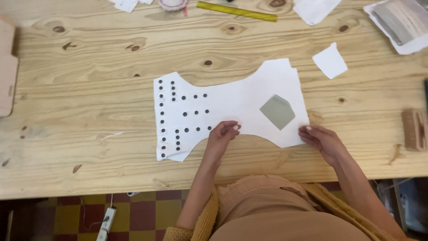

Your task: Preparing a sewing pattern by aligning a paper template onto fabric, measuring with a ruler, and folding the materials on a workbench.

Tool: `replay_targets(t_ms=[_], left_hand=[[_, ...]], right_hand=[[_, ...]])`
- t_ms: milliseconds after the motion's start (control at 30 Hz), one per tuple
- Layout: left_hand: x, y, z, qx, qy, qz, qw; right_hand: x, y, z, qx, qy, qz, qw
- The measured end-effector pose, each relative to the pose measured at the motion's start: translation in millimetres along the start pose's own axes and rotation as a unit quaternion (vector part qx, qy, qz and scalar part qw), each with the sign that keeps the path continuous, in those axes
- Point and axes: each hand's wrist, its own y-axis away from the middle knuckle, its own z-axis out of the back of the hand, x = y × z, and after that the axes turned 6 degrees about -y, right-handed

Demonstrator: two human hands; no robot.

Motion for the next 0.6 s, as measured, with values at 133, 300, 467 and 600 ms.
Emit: replay_targets(t_ms=[133, 300, 467, 600], left_hand=[[4.7, -2.7, -9.0, 0.044, -0.05, -0.006, 0.998], [16.4, -7.5, -11.6, 0.078, -0.099, -0.003, 0.992], [22.1, -10.7, -10.6, 0.076, -0.114, -0.013, 0.99], [18.6, -8.0, -9.8, 0.068, -0.108, -0.015, 0.992]], right_hand=[[-0.4, -10.8, -3.0, -0.032, 0.066, 0.057, 0.996], [-13.1, -48.8, -8.0, -0.055, 0.153, 0.111, 0.981], [-21.6, -67.5, -21.2, -0.091, 0.307, 0.145, 0.936], [-18.1, -65.3, -28.5, -0.082, 0.342, 0.174, 0.92]])
